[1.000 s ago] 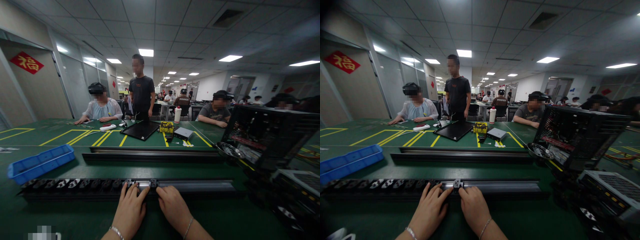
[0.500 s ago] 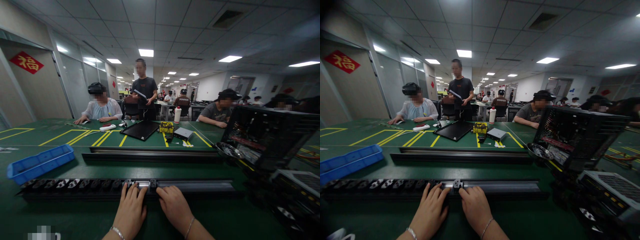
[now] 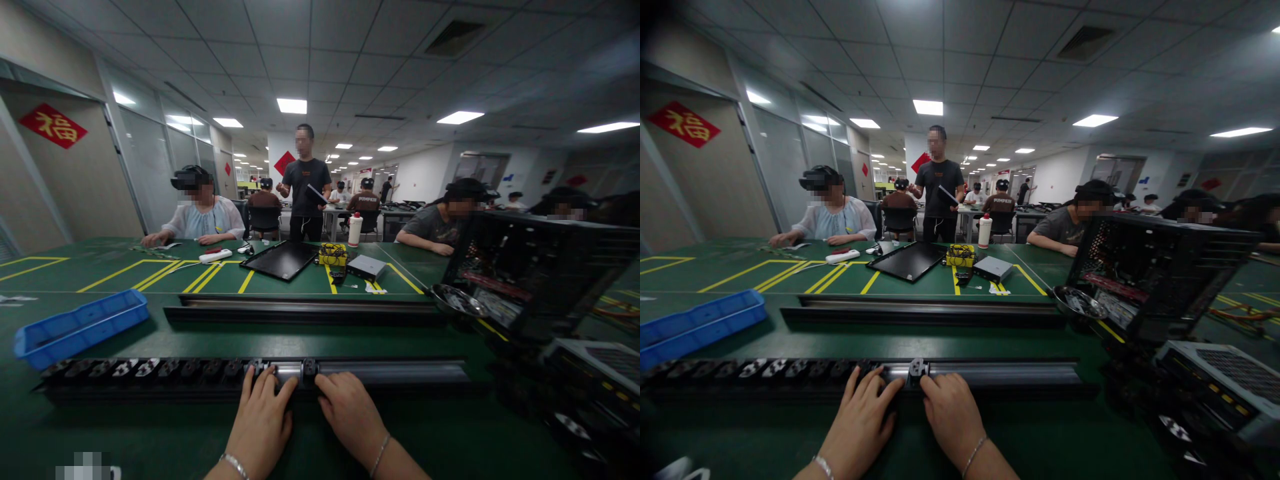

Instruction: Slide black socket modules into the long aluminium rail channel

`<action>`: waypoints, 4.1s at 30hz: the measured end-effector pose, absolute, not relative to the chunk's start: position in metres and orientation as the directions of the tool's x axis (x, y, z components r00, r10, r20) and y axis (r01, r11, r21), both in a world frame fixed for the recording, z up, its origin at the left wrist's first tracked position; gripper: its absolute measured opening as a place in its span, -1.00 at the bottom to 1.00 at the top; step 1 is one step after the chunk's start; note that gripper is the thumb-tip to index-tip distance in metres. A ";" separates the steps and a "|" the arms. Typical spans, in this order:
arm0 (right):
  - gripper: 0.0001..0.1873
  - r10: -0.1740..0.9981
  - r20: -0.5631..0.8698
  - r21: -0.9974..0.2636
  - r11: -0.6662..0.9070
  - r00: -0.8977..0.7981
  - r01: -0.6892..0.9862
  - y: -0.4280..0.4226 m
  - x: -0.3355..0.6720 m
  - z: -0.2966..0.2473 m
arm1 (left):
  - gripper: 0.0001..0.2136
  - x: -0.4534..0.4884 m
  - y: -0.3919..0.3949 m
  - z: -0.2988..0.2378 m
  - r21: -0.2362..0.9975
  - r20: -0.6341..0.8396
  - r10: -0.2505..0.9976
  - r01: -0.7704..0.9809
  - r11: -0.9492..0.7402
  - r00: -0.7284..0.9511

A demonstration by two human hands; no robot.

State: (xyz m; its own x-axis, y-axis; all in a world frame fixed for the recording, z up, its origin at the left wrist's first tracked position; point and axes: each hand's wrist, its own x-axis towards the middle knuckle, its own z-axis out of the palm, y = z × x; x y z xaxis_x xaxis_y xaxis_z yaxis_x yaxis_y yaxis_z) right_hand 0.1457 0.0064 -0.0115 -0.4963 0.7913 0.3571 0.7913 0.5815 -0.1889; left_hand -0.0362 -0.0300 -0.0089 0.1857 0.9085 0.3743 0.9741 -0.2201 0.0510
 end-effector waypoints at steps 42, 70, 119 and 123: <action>-0.80 0.817 0.306 -0.198 0.557 -0.489 0.806 0.009 0.153 -0.010 | -0.50 -0.035 -0.031 -0.006 0.040 0.342 0.920 0.975 -0.219 0.192; -0.88 0.834 0.295 -0.232 0.536 -0.466 0.812 0.011 0.152 -0.010 | -0.46 -0.036 -0.032 -0.007 0.008 0.344 0.916 0.974 -0.225 0.209; -0.93 0.857 0.273 -0.277 0.505 -0.437 0.817 0.011 0.160 -0.004 | -0.48 -0.037 -0.033 -0.007 0.031 0.359 0.910 0.972 -0.234 0.208; -0.92 0.857 0.271 -0.280 0.505 -0.438 0.816 0.010 0.160 -0.004 | -0.48 -0.038 -0.032 -0.010 0.021 0.373 0.901 0.969 -0.246 0.221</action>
State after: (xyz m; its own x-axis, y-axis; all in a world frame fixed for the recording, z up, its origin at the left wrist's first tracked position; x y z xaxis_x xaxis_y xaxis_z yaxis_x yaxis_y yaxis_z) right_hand 0.1603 0.0101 -0.0037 -0.4376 0.8574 0.2709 0.8163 0.5051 -0.2802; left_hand -0.0382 -0.0322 -0.0104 0.2206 0.9014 0.3725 0.9691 -0.2458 0.0210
